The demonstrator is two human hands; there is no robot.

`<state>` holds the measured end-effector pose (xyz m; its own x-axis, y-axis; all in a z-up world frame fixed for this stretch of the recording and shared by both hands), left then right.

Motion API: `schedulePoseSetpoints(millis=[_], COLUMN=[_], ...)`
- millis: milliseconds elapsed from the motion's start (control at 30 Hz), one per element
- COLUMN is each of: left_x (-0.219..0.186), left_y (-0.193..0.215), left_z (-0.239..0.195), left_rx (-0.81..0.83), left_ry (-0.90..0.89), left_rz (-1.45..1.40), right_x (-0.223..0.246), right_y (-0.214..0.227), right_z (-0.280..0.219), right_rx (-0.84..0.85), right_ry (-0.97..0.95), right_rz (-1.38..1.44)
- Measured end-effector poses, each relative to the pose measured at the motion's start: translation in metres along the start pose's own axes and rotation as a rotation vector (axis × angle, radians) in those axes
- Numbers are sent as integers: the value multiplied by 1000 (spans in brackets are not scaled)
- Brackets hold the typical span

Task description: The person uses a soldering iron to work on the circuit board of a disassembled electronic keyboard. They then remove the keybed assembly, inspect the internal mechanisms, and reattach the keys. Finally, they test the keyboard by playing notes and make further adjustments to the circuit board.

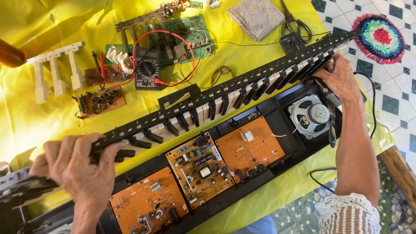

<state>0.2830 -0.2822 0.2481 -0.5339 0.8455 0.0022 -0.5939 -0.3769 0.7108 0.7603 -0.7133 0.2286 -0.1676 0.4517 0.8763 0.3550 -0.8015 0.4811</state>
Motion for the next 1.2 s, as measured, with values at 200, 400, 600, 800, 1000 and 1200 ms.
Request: schedulePoseSetpoints(millis=[200,400,600,800,1000,1200], left_x=[11,13,14,-7,-15,-1], left_y=[21,36,40,64,75,61], left_z=[-7,-20,-61,-83,-87,-117], left_rx=[34,-36,-178,34,58,-77], left_ry=[-40,-121,-112,-108,-103,-253], left_rz=[55,104,99,178,156,119], right_x=[6,-19,-21,-16,-17,-27], right_y=[4,-2,-11,-24,-21,-12], right_z=[-11,-20,-38,-49,-49,-57], right_rx=[116,45,24,23,26,-34], right_ry=[66,552,562,587,613,603], right_rz=[-189,-169,-204,-249,-290,-331])
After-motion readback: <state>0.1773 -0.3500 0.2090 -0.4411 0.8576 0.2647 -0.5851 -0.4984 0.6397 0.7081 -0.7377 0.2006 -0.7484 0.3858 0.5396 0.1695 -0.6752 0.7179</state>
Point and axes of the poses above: each hand's wrist, its own z-axis towards the middle knuckle, its own y-axis out of the back of the hand, x = y × z, the point moved 1 cm from there along z, towards the middle knuckle, and after that the axes turned 10 degrees about z, right-handed, at the moved point
